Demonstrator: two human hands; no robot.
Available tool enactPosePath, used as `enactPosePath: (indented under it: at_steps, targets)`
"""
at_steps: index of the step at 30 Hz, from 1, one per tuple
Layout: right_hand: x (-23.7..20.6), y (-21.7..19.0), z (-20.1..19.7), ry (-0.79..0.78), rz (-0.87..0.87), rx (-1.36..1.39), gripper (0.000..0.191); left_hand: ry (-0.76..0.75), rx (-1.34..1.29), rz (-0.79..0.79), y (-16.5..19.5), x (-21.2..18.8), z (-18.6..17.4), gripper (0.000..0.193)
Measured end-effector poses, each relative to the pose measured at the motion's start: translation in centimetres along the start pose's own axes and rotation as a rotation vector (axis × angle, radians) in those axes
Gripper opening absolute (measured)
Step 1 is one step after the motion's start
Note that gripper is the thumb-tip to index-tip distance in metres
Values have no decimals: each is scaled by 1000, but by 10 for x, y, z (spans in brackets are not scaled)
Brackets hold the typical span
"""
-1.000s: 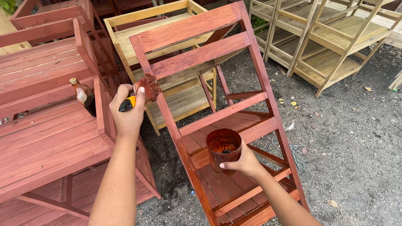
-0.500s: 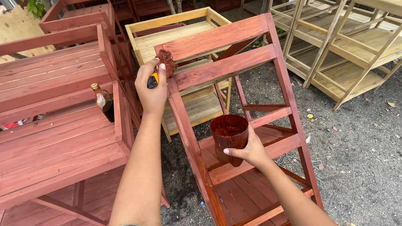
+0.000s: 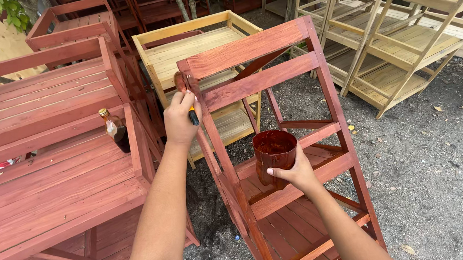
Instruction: The person applies reddish-brown stain to a wooden shelving unit using a brush. They repeatedly dip the brush into a container and spread the stain across shelves and frame members, working from lower to upper sections.
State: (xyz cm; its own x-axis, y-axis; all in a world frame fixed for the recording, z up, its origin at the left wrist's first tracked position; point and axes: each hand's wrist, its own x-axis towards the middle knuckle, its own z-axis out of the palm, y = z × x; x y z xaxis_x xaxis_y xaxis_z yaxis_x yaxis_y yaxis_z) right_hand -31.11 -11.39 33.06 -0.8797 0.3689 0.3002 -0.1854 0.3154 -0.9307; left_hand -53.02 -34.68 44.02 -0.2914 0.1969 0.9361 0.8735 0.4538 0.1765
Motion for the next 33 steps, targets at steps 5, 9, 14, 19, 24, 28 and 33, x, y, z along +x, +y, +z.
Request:
enactPosePath:
  at_steps: [5,9,14,19,24,28,33]
  targets:
    - [-12,2,-15,-24,33,-23,104,-127,4,-36,29,-33,-22,7]
    - [-30,12,-30,-85,35,78,101,-36,34,-82,41,-13,-32,8]
    - [-34,22,-39,-86,33,60,101,114,-117,-26,32,48,-13,13]
    - [-34,30,-38,-110,4,131,100,25,-105,-73,28,40,6,11]
    - [-36,30,-37,-101,24,95,101,-29,-87,-68,37,12,6,8]
    - [-38,29,-38,-98,7,76,102,-44,-59,-101,52,-6,2,8]
    - [-50,33,-42,-113,23,78,103,-93,-32,-102,75,-41,-7,7]
